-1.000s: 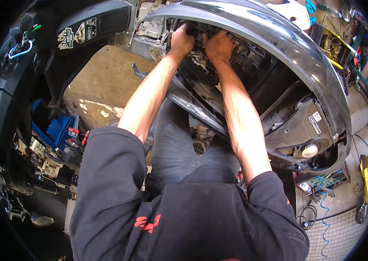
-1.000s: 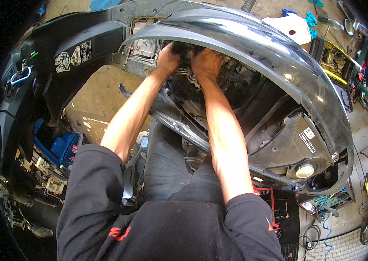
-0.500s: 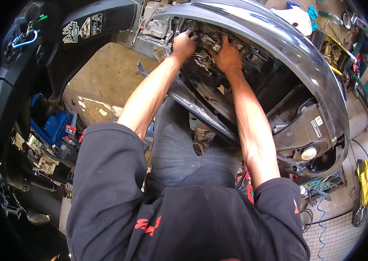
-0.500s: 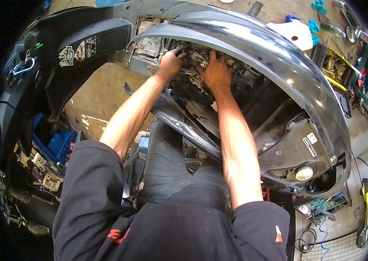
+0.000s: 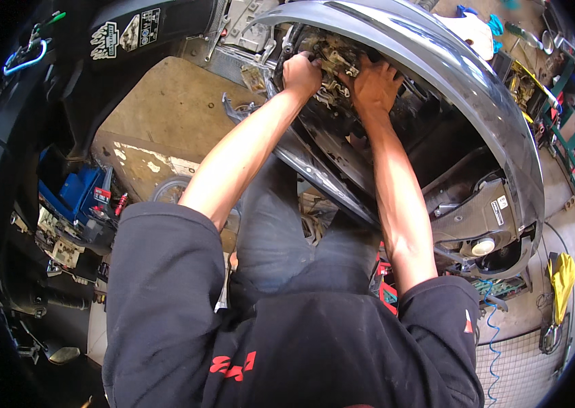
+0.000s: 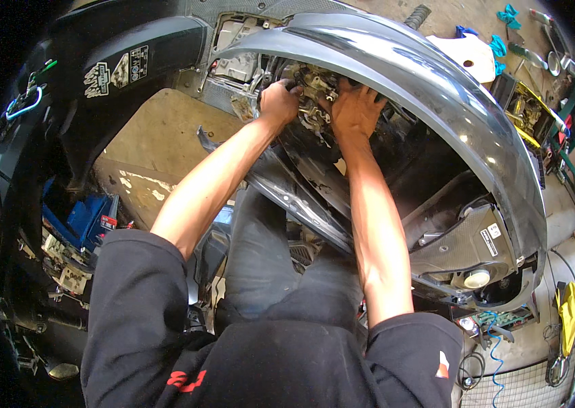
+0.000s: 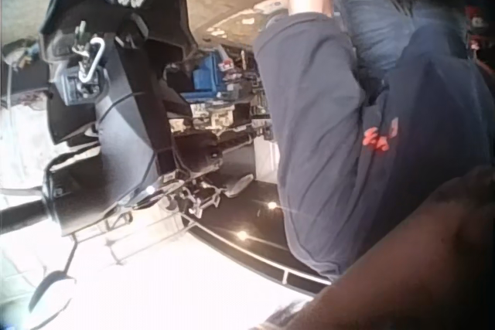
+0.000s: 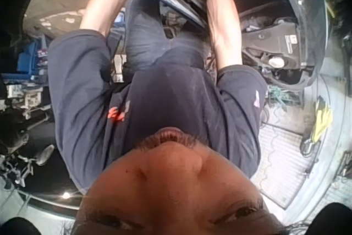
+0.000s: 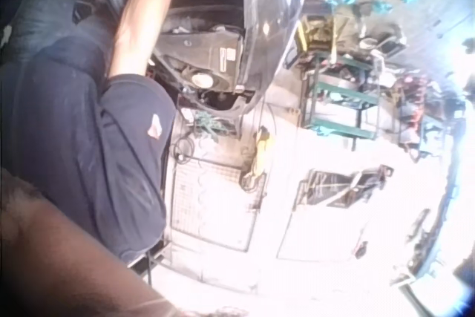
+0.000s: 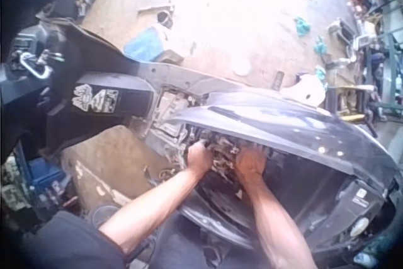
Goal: The person works on the internal components of a motorcycle engine after removing the seat, using a wrench to loosen or tighten parts and handling engine components by hand.
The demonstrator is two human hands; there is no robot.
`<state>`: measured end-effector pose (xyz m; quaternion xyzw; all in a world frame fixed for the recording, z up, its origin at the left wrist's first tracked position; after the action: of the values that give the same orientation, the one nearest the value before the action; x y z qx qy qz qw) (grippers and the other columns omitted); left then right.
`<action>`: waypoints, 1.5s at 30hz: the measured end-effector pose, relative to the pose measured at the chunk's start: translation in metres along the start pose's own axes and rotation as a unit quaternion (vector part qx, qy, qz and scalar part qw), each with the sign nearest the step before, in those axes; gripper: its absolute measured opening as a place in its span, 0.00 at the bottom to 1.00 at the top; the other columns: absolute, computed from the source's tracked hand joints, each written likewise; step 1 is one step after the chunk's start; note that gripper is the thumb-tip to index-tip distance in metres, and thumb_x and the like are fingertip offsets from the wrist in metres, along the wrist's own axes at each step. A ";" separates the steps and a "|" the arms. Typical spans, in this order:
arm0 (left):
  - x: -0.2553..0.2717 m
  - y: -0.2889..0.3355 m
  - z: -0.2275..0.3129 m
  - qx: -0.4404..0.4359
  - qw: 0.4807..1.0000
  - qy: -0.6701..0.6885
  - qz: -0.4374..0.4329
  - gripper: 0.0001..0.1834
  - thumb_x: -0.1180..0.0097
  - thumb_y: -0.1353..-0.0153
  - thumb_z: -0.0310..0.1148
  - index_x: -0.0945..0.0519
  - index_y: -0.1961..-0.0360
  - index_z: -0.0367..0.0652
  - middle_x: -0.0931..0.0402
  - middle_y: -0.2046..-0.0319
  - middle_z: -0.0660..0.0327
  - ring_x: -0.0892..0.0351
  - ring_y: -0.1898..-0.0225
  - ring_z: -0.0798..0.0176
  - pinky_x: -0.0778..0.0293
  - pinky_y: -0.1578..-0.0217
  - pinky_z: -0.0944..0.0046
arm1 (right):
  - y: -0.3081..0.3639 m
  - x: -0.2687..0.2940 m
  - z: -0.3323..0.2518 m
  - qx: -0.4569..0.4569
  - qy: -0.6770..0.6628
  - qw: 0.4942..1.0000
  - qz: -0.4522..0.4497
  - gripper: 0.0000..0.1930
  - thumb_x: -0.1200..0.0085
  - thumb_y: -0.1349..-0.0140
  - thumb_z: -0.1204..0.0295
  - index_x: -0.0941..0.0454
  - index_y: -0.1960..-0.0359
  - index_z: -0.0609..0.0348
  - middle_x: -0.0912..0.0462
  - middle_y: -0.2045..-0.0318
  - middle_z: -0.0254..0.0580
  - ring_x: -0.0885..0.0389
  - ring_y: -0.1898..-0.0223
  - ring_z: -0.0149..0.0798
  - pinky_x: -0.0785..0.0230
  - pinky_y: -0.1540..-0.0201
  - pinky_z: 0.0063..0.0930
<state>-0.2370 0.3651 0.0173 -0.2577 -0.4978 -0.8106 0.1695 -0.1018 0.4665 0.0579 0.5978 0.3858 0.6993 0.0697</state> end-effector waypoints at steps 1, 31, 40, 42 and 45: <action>-0.002 -0.003 -0.001 0.013 1.000 -0.002 -0.004 0.17 0.41 0.43 0.38 0.20 0.59 0.36 0.20 0.58 0.43 0.21 0.54 0.41 0.26 0.53 0.49 | -0.001 -0.004 0.001 0.001 -0.029 0.999 -0.020 0.36 0.39 0.48 0.44 0.31 0.39 0.44 0.38 0.36 0.59 0.39 0.34 0.58 0.40 0.40 0.59; 0.014 -0.039 0.033 -0.262 0.964 -0.032 0.023 0.13 0.44 0.46 0.25 0.23 0.58 0.35 0.23 0.59 0.40 0.26 0.52 0.36 0.27 0.54 0.45 | -0.004 -0.008 0.002 0.050 -0.139 0.987 0.064 0.31 0.32 0.52 0.52 0.26 0.47 0.52 0.25 0.52 0.57 0.24 0.50 0.59 0.34 0.45 0.50; 0.006 -0.054 0.036 -0.153 0.983 -0.103 -0.024 0.24 0.44 0.41 0.41 0.25 0.47 0.39 0.24 0.50 0.42 0.26 0.47 0.39 0.27 0.50 0.49 | -0.004 -0.012 0.008 0.057 -0.150 0.983 0.087 0.33 0.31 0.54 0.53 0.26 0.45 0.50 0.26 0.51 0.58 0.25 0.48 0.57 0.34 0.45 0.50; 0.007 -0.059 0.044 -0.105 0.987 -0.121 -0.009 0.22 0.44 0.40 0.41 0.23 0.48 0.41 0.25 0.48 0.45 0.28 0.44 0.40 0.29 0.47 0.50 | -0.003 -0.010 0.007 0.049 -0.133 0.987 0.076 0.34 0.31 0.54 0.53 0.27 0.44 0.50 0.28 0.49 0.58 0.25 0.48 0.57 0.34 0.45 0.50; 0.013 -0.082 0.030 -0.109 0.984 -0.140 -0.005 0.25 0.46 0.40 0.46 0.23 0.46 0.43 0.26 0.44 0.48 0.29 0.41 0.44 0.31 0.44 0.51 | -0.001 -0.006 -0.003 0.025 -0.163 0.985 0.055 0.35 0.31 0.52 0.54 0.28 0.43 0.49 0.30 0.47 0.58 0.26 0.47 0.58 0.34 0.44 0.52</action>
<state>-0.2834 0.4280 -0.0234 -0.3833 -0.4267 -0.8166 0.0651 -0.1026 0.4622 0.0525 0.7259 0.3527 0.5853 0.0781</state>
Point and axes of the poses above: each hand's wrist, its own y-axis away from the middle knuckle, its own x-axis out of the back of the hand, z = x × y, the point moved 7 cm from there along -y, towards the middle knuckle
